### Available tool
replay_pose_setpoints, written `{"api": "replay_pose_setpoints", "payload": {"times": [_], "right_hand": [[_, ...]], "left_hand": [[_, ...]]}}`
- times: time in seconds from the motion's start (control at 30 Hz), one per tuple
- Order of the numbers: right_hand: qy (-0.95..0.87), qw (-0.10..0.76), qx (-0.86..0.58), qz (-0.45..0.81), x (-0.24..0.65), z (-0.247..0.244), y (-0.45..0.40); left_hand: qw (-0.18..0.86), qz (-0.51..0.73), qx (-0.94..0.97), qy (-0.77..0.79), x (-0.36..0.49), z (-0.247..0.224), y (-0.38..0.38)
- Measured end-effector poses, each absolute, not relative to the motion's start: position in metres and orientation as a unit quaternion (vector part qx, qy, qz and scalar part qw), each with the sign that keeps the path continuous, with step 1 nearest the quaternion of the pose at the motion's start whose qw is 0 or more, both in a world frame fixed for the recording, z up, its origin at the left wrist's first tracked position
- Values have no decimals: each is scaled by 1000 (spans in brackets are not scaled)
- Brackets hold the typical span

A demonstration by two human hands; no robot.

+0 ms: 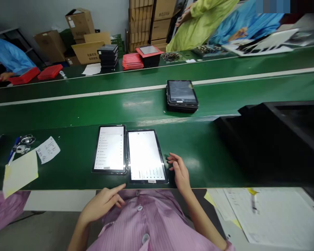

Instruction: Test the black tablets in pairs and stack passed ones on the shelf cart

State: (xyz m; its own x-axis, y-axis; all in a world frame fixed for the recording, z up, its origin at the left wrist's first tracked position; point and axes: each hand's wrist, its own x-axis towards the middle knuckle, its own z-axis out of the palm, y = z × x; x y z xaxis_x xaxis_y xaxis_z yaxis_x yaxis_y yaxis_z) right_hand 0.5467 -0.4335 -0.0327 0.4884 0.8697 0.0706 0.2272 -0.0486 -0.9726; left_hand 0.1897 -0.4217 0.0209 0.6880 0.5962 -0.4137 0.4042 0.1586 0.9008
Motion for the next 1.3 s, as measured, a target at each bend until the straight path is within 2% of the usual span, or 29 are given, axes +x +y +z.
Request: {"api": "replay_pose_setpoints", "payload": {"times": [0.1, 0.2, 0.23, 0.3, 0.47, 0.57, 0.73, 0.87, 1.0, 1.17, 1.3], "right_hand": [[-423, 543, -672, 275, 545, -38, -426], [-433, 542, -670, 264, 543, -39, -423], [-435, 543, -670, 260, 542, -39, -423], [-437, 550, -664, 257, 542, -38, -424], [-441, 575, -640, 253, 542, -33, -432], [-503, 559, -623, 218, 541, -26, -442], [-691, 456, -552, 104, 531, -15, -456], [-784, 387, -485, 33, 522, -12, -458], [-776, 361, -516, 24, 523, -10, -446], [-707, 363, -606, 35, 540, -7, -434], [-689, 374, -619, 54, 545, -8, -436]], "left_hand": [[378, 185, 782, 460, 172, 34, -405], [82, 291, 781, 546, 162, 23, -385], [26, 293, 775, 560, 160, 18, -380], [-18, 270, 769, 579, 159, 8, -371], [0, 237, 773, 589, 160, -8, -366], [-3, 249, 786, 565, 157, -15, -367], [21, 329, 803, 496, 151, -18, -364], [155, 420, 748, 490, 145, -13, -345], [279, 445, 699, 487, 141, -15, -318], [272, 432, 708, 488, 139, -20, -311], [272, 423, 718, 481, 139, -20, -318]]}}
